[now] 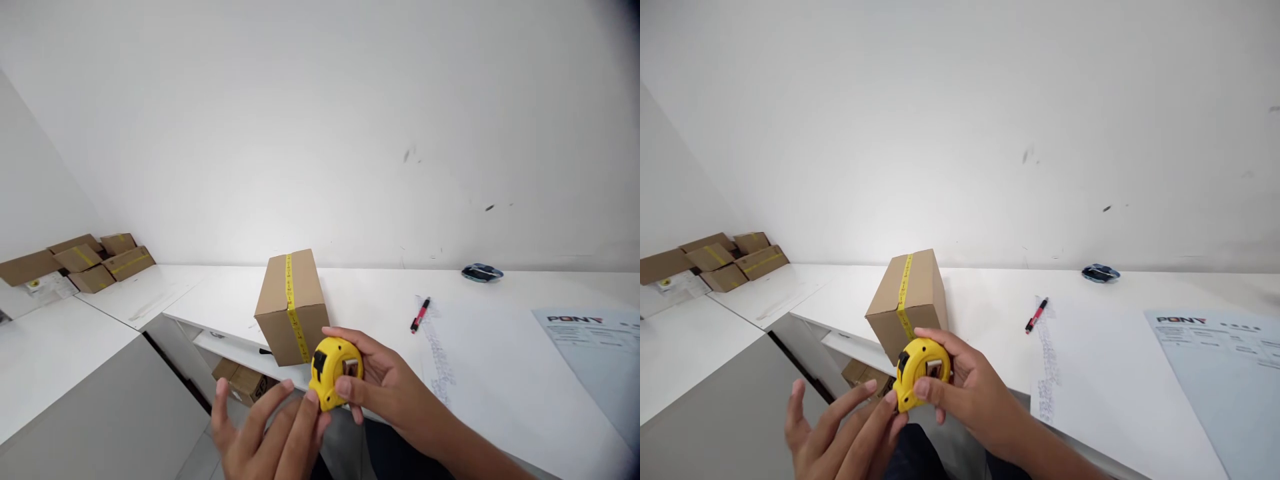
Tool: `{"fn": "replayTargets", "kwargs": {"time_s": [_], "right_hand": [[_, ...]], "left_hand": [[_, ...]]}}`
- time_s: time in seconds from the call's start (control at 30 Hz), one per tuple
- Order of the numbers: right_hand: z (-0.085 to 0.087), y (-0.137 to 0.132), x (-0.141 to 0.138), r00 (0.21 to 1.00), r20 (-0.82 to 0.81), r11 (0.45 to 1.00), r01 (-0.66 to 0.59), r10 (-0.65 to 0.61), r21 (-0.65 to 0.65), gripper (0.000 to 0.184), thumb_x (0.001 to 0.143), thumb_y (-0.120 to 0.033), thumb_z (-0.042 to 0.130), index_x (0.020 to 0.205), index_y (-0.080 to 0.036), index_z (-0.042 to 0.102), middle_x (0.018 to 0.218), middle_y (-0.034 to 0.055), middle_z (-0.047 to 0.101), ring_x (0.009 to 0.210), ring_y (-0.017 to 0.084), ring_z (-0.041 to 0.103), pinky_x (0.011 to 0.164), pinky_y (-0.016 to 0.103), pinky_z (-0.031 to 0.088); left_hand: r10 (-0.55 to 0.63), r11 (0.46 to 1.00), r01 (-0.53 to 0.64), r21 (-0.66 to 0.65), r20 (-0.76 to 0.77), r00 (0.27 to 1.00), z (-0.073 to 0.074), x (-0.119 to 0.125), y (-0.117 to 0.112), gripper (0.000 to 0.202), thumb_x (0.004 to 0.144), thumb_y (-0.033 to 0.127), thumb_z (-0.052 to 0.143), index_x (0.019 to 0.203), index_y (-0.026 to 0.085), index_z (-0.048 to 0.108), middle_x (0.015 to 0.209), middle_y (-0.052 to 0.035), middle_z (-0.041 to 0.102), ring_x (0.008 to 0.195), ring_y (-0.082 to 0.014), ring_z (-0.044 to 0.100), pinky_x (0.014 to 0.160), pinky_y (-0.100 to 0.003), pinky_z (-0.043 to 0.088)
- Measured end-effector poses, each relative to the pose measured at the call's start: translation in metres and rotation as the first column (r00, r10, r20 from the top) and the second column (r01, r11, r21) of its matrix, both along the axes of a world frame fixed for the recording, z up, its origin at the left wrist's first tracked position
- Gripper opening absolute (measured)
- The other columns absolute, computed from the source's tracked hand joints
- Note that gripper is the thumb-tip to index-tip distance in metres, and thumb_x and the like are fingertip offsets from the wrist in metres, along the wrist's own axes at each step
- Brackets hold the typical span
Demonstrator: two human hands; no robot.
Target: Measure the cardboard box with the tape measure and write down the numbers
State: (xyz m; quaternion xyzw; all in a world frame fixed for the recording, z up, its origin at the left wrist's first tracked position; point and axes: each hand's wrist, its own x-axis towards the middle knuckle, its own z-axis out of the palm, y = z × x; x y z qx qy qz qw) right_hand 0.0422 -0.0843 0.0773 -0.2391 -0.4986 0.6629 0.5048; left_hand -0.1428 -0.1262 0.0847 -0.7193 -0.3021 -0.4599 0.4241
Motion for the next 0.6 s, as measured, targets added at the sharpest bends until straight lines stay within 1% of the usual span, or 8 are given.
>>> {"fn": "replayTargets", "kwargs": {"time_s": [0.1, 0.17, 0.27, 0.33, 0.4, 0.47, 0.53, 0.6], "right_hand": [[-0.002, -0.006, -0.001, 0.998, 0.035, 0.998, -0.055, 0.055, -0.016, 0.066, 0.073, -0.043, 0.088, 0.134, -0.032, 0.066, 0.093, 0.0019, 0.069, 0.071, 0.015, 0.060, 0.052, 0.025, 0.053], [-0.005, -0.002, 0.000, 0.997, 0.076, 1.000, -0.018, 0.017, 0.008, 0.070, 0.072, -0.043, 0.088, 0.137, -0.031, 0.064, 0.099, 0.0032, 0.069, 0.072, 0.015, 0.060, 0.054, 0.026, 0.054], [-0.008, 0.017, 0.007, 0.966, 0.127, 0.973, 0.213, -0.224, 0.091, 0.076, 0.074, -0.045, 0.086, 0.143, -0.030, 0.058, 0.115, 0.0064, 0.068, 0.082, 0.018, 0.064, 0.064, 0.030, 0.059], [-0.011, 0.038, 0.015, 0.871, 0.106, 0.870, 0.456, -0.480, 0.188, 0.075, 0.077, -0.047, 0.083, 0.145, -0.032, 0.055, 0.129, 0.0079, 0.064, 0.099, 0.022, 0.066, 0.077, 0.035, 0.061], [-0.015, 0.063, 0.023, 0.744, 0.050, 0.723, 0.628, -0.666, 0.288, 0.068, 0.080, -0.048, 0.079, 0.141, -0.031, 0.056, 0.139, 0.0088, 0.060, 0.118, 0.026, 0.062, 0.092, 0.041, 0.059], [-0.019, 0.086, 0.028, 0.681, 0.025, 0.641, 0.674, -0.731, 0.368, 0.057, 0.083, -0.046, 0.075, 0.135, -0.030, 0.060, 0.141, 0.0090, 0.058, 0.125, 0.027, 0.059, 0.101, 0.045, 0.054], [-0.022, 0.106, 0.030, 0.672, 0.032, 0.617, 0.660, -0.740, 0.429, 0.050, 0.085, -0.043, 0.071, 0.132, -0.029, 0.063, 0.142, 0.0094, 0.058, 0.126, 0.028, 0.058, 0.102, 0.047, 0.053], [-0.022, 0.120, 0.026, 0.683, 0.047, 0.618, 0.629, -0.729, 0.471, 0.049, 0.085, -0.040, 0.068, 0.132, -0.028, 0.063, 0.142, 0.0100, 0.058, 0.128, 0.028, 0.058, 0.100, 0.046, 0.054]], "left_hand": [[0.009, 1.000, -0.008, 0.014, -0.091, 0.996, 0.002, -0.007, -0.004, 0.008, 0.095, 0.026, 0.066, 0.096, 0.022, 0.073, 0.071, 0.0030, 0.077, 0.075, -0.0170, 0.073, 0.128, -0.054, 0.016], [0.035, 0.999, -0.034, 0.009, -0.194, 0.980, 0.008, -0.018, 0.001, 0.008, 0.092, 0.019, 0.070, 0.099, 0.020, 0.073, 0.077, 0.0017, 0.079, 0.081, -0.0168, 0.074, 0.129, -0.051, 0.016], [0.155, 0.987, -0.142, 0.070, -0.229, 0.961, 0.025, -0.053, 0.030, 0.018, 0.084, 0.013, 0.077, 0.100, 0.018, 0.071, 0.081, 0.0002, 0.078, 0.086, -0.0181, 0.074, 0.127, -0.048, 0.020], [0.275, 0.961, -0.266, 0.076, -0.173, 0.946, 0.034, -0.086, 0.063, 0.021, 0.088, 0.015, 0.072, 0.107, 0.022, 0.071, 0.093, -0.0015, 0.079, 0.088, -0.0196, 0.073, 0.124, -0.049, 0.026], [0.315, 0.942, -0.320, -0.096, -0.064, 0.947, 0.036, -0.120, 0.099, 0.022, 0.093, 0.017, 0.062, 0.111, 0.026, 0.072, 0.109, -0.0051, 0.077, 0.094, -0.0222, 0.073, 0.116, -0.054, 0.035], [0.219, 0.920, -0.199, -0.338, 0.023, 0.975, 0.031, -0.145, 0.127, 0.021, 0.097, 0.025, 0.054, 0.104, 0.023, 0.074, 0.120, -0.0095, 0.073, 0.097, -0.0230, 0.072, 0.101, -0.047, 0.050], [0.156, 0.857, -0.067, -0.510, 0.134, 0.979, 0.020, -0.157, 0.143, 0.027, 0.099, 0.033, 0.051, 0.100, 0.022, 0.076, 0.123, -0.0113, 0.070, 0.100, -0.0231, 0.071, 0.091, -0.042, 0.056], [0.138, 0.788, 0.017, -0.615, 0.203, 0.969, 0.008, -0.158, 0.148, 0.032, 0.099, 0.041, 0.051, 0.104, 0.023, 0.076, 0.128, -0.0112, 0.068, 0.110, -0.0239, 0.069, 0.095, -0.041, 0.057]]}}
